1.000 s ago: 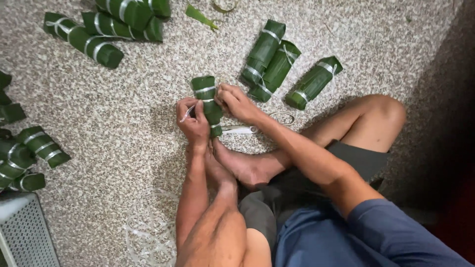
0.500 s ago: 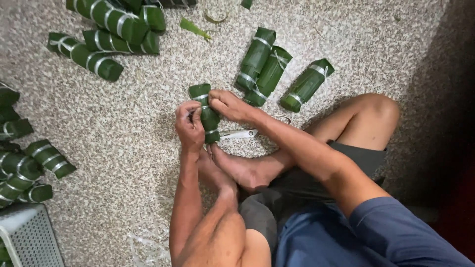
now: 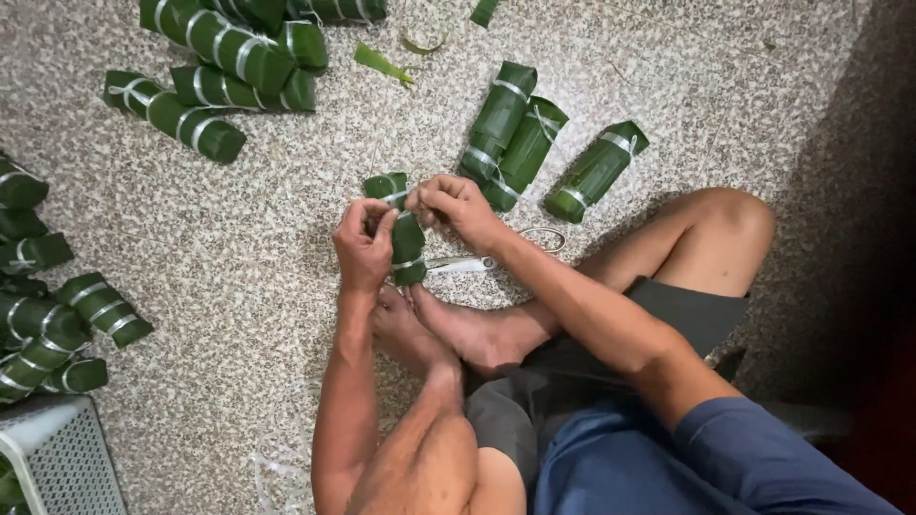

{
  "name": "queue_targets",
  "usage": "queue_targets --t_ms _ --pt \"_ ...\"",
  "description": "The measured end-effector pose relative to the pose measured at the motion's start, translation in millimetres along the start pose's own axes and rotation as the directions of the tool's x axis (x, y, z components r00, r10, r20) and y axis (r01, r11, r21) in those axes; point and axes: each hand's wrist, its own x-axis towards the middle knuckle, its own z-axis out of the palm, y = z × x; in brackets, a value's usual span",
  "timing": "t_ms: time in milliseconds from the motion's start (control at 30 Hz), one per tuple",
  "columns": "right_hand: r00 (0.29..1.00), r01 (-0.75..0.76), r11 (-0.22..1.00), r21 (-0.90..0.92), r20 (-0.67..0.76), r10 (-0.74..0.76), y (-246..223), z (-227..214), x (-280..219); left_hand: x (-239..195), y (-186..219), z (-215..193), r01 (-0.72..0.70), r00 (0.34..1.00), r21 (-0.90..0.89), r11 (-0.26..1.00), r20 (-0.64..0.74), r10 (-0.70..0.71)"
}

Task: Wrapping cylindrical food items in green leaves and securing them with white string.

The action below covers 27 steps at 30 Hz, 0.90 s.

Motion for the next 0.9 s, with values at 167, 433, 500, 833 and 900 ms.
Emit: queue_targets --t_ms 167,433,500,833,900 --pt "0.913 0.407 0.884 -0.230 0.143 -0.383 17 -5 12 -4 -30 3 -0.237 0.971 0.128 0.963 0.025 0.236" --pt "0.823 0.568 0.643 -0.514 0.380 -0.422 15 -1 17 -9 7 4 -0.224 0.971 0.053 0.973 -0.074 0.228" --pt "0.833 0.553 0.571 -0.607 0.413 -0.368 18 -4 18 -9 23 3 -0.152 0.985 -0.035 0.988 -0.091 0.148" --pt "0.856 0.509 0.627 -0.590 0.266 -0.444 75 -8 35 -4 25 -4 0.079 0.991 -0.212 0.974 -0.089 -0.099" --pt "0.868 0.490 0.654 -0.576 0.251 -0.429 74 -8 35 -3 20 -7 0.097 0.991 -0.218 0.971 -0.074 -0.116"
